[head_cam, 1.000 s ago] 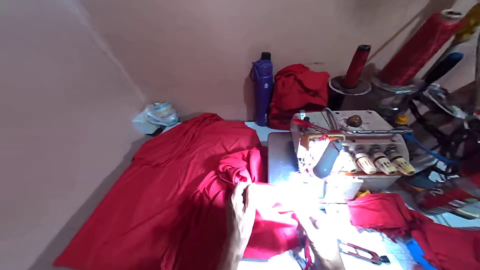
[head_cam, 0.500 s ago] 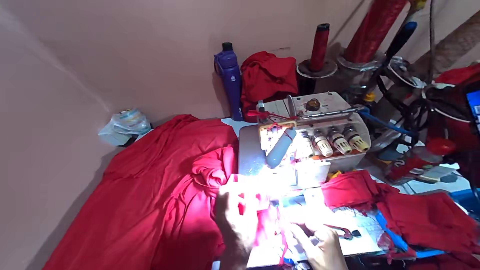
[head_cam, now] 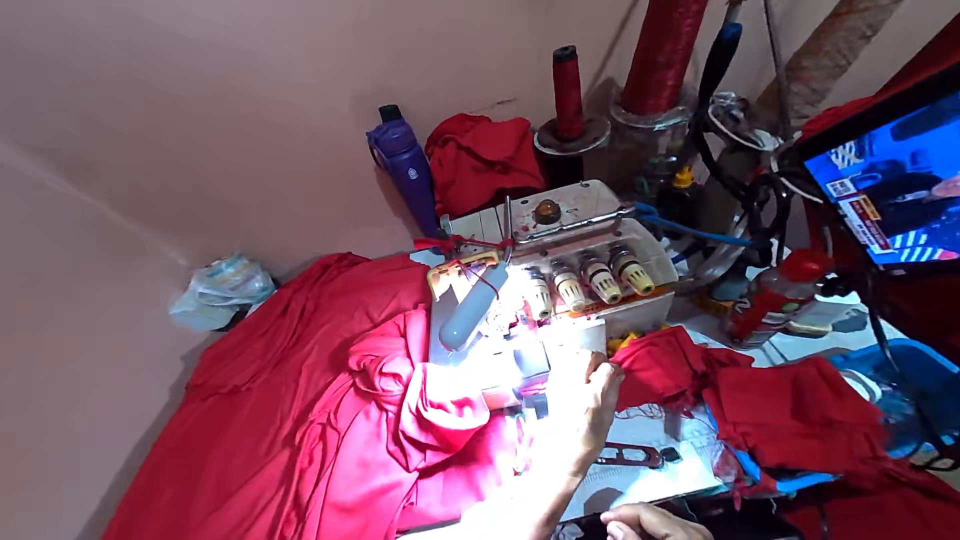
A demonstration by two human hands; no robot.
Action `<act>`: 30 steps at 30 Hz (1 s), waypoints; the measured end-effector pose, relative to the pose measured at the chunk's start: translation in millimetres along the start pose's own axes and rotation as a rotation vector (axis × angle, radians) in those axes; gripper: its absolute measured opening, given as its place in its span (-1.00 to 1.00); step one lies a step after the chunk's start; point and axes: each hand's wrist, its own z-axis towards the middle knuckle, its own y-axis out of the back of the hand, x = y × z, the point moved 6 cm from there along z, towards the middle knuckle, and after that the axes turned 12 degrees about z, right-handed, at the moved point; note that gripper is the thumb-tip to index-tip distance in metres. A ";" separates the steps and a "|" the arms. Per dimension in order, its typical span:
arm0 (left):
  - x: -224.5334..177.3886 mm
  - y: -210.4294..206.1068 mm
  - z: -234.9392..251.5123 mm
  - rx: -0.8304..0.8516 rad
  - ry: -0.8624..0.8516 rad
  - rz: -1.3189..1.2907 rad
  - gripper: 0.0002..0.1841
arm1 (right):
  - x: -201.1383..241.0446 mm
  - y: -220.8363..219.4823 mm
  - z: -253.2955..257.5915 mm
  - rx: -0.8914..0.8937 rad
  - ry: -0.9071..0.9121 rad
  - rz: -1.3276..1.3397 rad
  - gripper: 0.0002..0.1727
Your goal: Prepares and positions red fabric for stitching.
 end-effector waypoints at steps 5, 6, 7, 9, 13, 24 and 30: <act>-4.5 6.6 2.0 -0.068 -0.040 -0.006 -0.89 | -3.9 1.1 2.1 -0.003 -0.015 -0.006 -0.81; -7.0 5.9 3.9 -0.076 -0.065 -0.006 -0.89 | -4.0 0.4 2.7 -0.003 -0.015 -0.006 -0.81; -9.8 4.2 5.6 -0.079 -0.100 -0.011 -0.90 | -3.9 -0.6 2.9 -0.002 -0.017 -0.007 -0.81; -16.8 0.0 9.4 -0.029 -0.158 -0.035 -0.93 | -4.1 -2.8 2.8 0.004 -0.021 -0.018 -0.81; -26.4 9.7 17.2 0.290 0.035 -0.317 -0.92 | -5.9 -5.5 -0.3 -0.002 -0.006 -0.012 -0.81; 7.8 89.0 -46.2 0.244 0.333 -0.931 -0.99 | 17.2 3.1 23.4 -0.124 0.176 0.116 -0.60; 4.3 118.3 -92.8 0.134 0.350 -0.709 -0.93 | 12.2 -38.5 29.5 -0.166 -0.068 0.597 -0.79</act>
